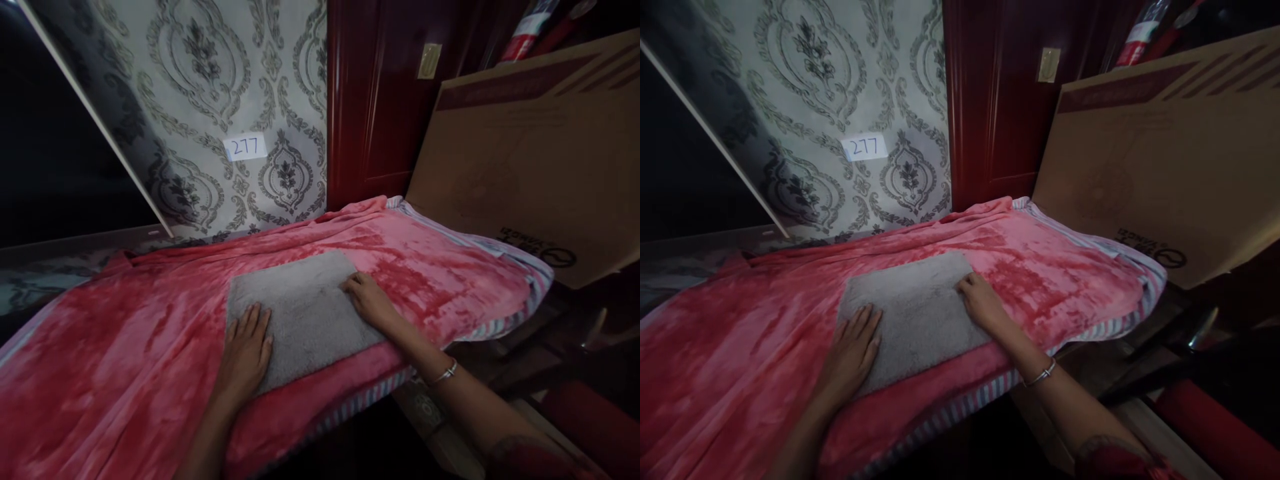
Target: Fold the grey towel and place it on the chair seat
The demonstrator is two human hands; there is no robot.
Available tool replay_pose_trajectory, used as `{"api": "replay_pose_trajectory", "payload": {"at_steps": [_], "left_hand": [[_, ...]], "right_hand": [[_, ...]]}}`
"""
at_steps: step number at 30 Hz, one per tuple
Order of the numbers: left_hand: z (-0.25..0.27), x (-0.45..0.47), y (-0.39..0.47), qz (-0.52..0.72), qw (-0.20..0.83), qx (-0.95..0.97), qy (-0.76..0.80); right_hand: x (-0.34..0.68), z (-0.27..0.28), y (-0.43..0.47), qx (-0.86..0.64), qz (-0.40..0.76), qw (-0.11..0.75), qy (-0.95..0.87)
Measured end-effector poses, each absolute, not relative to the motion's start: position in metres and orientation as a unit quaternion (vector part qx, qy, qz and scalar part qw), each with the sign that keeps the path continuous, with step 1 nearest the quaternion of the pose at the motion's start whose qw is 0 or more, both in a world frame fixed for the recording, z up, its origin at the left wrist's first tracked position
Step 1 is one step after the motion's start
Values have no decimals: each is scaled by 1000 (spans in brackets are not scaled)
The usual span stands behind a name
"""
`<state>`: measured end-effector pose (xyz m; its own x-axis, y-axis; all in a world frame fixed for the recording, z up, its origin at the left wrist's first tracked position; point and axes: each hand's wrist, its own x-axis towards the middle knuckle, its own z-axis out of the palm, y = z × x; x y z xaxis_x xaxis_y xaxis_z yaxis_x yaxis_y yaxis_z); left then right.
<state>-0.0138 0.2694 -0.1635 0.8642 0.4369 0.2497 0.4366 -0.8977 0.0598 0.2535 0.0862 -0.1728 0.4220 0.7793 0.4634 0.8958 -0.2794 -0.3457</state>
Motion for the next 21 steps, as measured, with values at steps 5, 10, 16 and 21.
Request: {"api": "replay_pose_trajectory", "payload": {"at_steps": [5,10,16,21], "left_hand": [[-160,-13,267,110,5,964,241],[-161,-13,267,113,6,965,238],[-163,-13,268,124,1,963,238],[-165,-13,269,134,-12,964,228]], "right_hand": [[254,-173,87,-790,-104,292,-529],[252,-162,83,-815,-73,317,-479],[204,-141,113,-760,-43,320,-565],[157,-143,152,-698,-37,251,-670]]}}
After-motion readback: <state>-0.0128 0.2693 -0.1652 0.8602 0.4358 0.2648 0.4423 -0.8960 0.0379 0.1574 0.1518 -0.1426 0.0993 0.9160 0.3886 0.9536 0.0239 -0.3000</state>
